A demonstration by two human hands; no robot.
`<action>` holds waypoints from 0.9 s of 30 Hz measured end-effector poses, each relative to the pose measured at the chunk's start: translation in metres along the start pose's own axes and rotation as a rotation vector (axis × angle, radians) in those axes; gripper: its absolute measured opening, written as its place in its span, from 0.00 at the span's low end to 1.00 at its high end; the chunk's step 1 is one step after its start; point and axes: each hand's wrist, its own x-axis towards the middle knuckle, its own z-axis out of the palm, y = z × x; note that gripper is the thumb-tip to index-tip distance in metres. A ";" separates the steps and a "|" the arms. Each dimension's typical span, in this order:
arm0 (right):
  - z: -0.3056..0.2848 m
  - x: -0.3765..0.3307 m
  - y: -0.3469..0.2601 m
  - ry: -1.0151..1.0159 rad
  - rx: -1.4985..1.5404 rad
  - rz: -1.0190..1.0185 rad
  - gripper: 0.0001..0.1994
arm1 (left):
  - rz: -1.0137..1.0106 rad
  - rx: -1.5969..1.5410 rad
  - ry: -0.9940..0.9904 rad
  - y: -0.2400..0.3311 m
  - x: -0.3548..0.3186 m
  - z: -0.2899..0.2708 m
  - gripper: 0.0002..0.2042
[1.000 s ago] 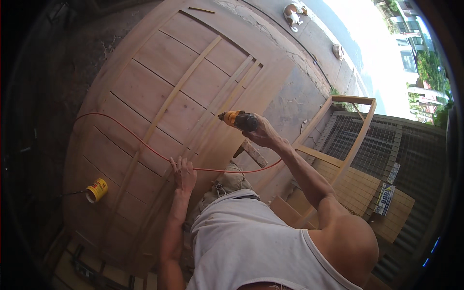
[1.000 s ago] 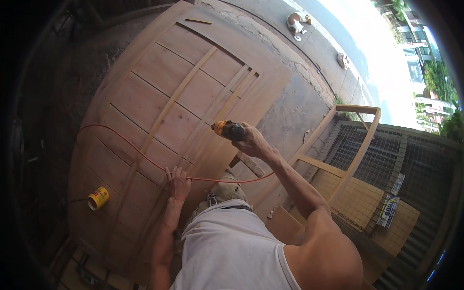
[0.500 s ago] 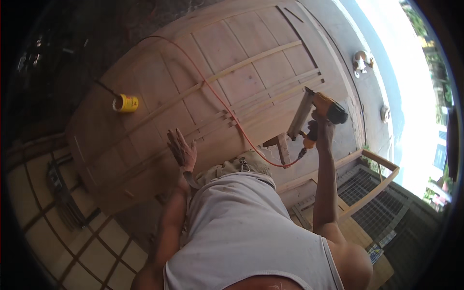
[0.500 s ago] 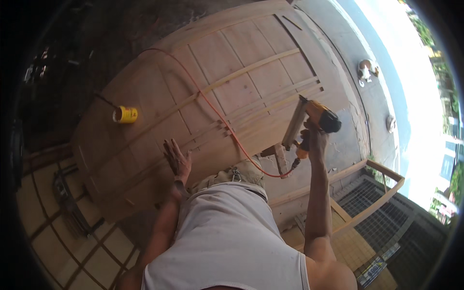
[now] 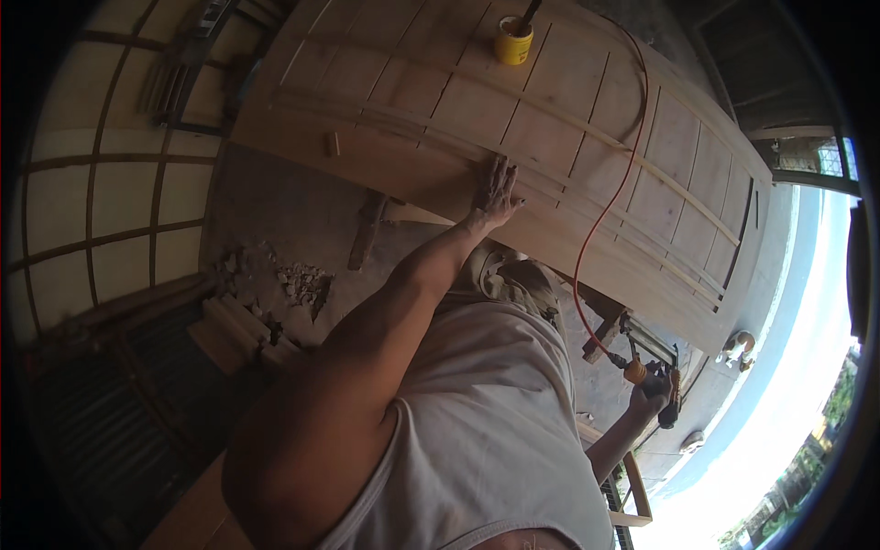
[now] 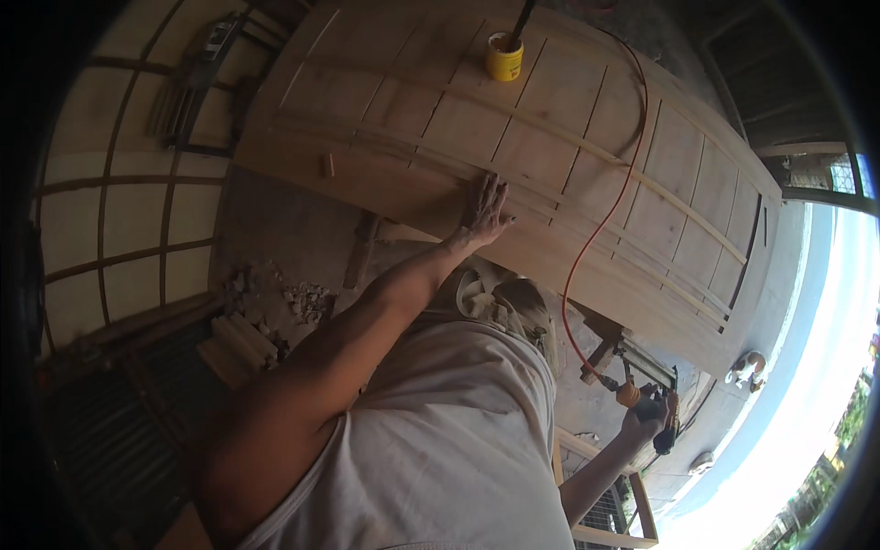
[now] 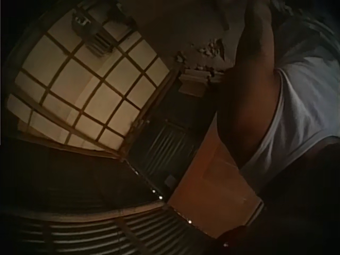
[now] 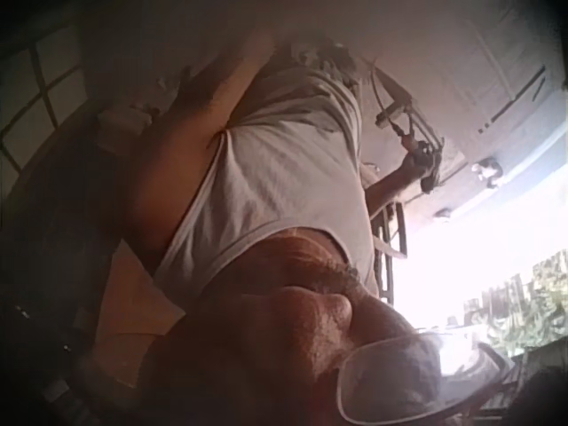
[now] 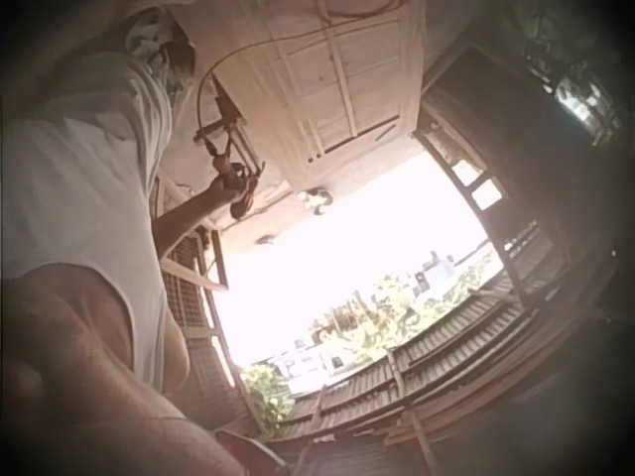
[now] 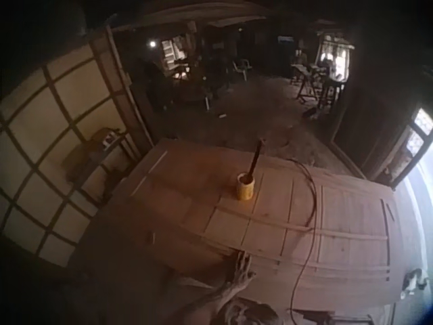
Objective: Assembling a wooden door by using a nail gun and applying wood glue to the joints using a brush.
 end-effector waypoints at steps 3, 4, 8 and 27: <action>-0.009 -0.019 0.019 0.327 0.234 0.238 0.18 | 0.025 0.082 -0.075 -0.006 -0.018 -0.005 0.45; -0.012 -0.027 0.026 0.356 0.292 0.283 0.21 | 0.020 0.102 -0.039 -0.010 -0.025 -0.005 0.45; -0.018 -0.053 0.054 0.453 0.462 0.354 0.21 | 0.101 0.017 0.014 -0.026 -0.049 -0.008 0.44; 0.134 0.044 0.072 -0.041 0.458 0.080 0.15 | -0.171 -0.557 -0.198 0.007 -0.001 -0.021 0.38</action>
